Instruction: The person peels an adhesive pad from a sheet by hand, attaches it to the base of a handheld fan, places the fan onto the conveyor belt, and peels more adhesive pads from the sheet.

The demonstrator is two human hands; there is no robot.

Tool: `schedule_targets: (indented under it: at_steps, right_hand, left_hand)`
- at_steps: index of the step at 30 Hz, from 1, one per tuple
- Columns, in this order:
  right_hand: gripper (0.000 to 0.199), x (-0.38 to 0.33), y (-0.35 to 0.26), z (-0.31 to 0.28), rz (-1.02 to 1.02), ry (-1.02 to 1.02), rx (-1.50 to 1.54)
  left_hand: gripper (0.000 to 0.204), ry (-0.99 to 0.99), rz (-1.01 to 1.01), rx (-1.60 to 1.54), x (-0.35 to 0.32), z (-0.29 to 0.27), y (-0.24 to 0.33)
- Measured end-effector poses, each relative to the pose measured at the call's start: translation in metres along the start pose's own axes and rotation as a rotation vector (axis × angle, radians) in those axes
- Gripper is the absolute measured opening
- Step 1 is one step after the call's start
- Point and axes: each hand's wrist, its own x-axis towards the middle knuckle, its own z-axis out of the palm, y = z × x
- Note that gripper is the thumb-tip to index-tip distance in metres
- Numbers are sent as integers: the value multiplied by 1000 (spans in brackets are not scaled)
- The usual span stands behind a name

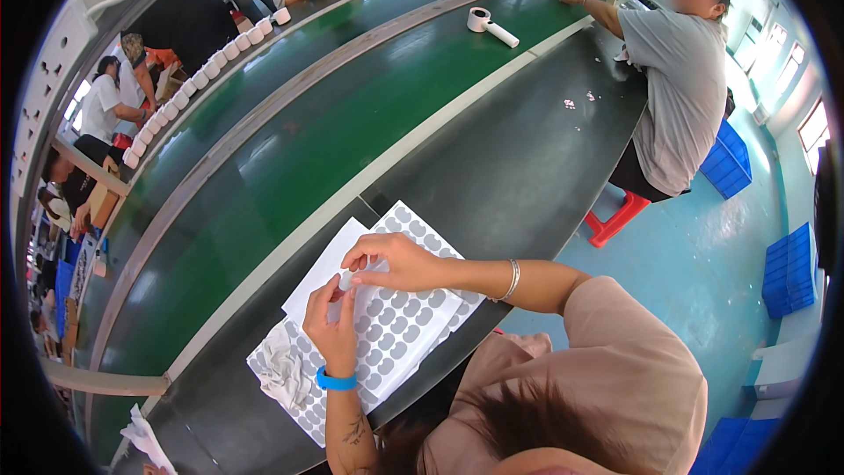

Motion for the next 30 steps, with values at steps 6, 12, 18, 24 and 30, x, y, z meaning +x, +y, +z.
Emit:
schedule_targets:
  at_steps: [6,12,18,24,30]
  right_hand:
    - [13,3,5,4,49,9,64]
    - [12,1,6,5,18,53,-21]
    - [14,-2,4,9,56,23,-21]
    - [13,0,5,10,51,54,-77]
    - [10,2,5,10,-16,89,-91]
  left_hand:
    - [28,-15,12,12,-1,-3,-2]
    - [22,-11,-13,-29,2,-2,-5]
    - [15,26,-112,-96,-2,-4,-9]
    - [15,44,-5,-54,-1,-1,-5]
    - [15,43,16,-55,1,-2,-5]
